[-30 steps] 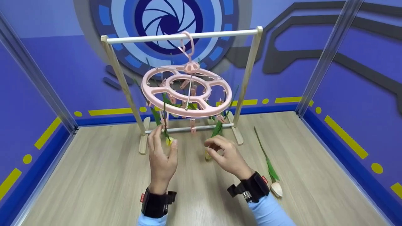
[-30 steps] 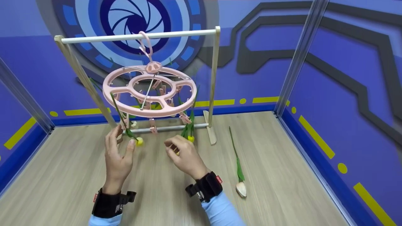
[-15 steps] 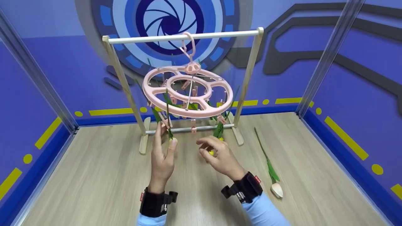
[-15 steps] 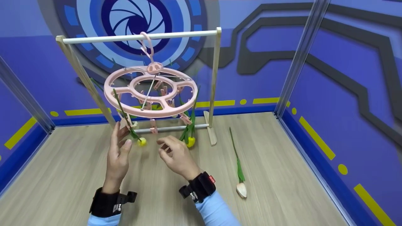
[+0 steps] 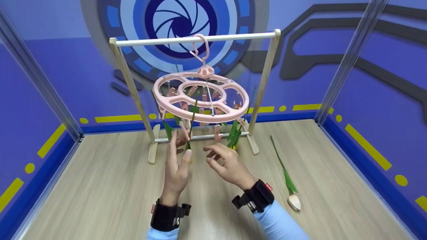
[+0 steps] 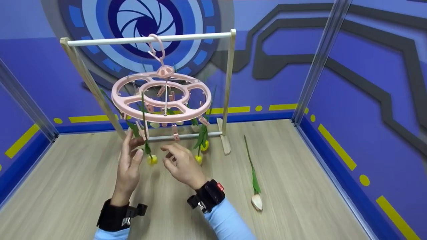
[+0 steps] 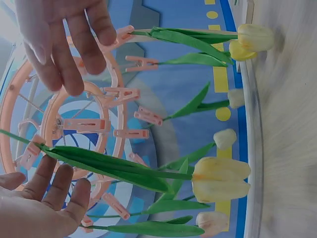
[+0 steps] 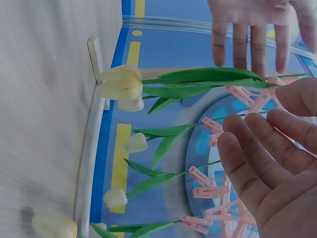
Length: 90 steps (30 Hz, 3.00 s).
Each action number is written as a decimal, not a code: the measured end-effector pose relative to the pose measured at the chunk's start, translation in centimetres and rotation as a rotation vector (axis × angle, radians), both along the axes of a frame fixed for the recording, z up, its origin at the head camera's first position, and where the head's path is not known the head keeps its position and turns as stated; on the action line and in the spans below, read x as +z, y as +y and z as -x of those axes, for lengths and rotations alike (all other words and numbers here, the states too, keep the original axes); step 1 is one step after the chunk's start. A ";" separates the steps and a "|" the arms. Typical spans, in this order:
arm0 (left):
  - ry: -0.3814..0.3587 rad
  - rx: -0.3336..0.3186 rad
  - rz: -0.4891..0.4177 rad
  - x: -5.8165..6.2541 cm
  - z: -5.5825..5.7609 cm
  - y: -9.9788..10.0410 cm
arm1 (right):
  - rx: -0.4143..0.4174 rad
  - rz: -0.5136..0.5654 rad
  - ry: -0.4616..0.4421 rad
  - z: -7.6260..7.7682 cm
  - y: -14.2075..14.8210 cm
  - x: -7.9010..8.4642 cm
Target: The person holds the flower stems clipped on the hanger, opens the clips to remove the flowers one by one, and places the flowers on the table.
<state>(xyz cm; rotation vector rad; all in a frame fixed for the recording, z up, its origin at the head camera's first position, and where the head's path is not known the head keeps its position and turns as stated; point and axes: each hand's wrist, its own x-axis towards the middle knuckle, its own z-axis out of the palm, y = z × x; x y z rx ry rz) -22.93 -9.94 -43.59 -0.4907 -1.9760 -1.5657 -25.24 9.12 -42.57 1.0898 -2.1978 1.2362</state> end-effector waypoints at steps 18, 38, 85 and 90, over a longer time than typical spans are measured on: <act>0.030 -0.126 0.034 0.4 -0.6 1.5 | -0.081 0.009 -0.036 0.9 -1.8 0.9; 0.057 -0.124 0.056 0.7 -0.6 2.9 | -0.193 0.077 0.037 1.3 -1.4 0.6; 0.168 -0.016 -0.067 1.9 1.0 1.9 | -0.070 0.003 -0.014 1.4 0.4 0.7; 0.152 -0.018 -0.073 1.9 1.0 1.9 | -0.067 0.019 -0.018 1.5 0.5 0.7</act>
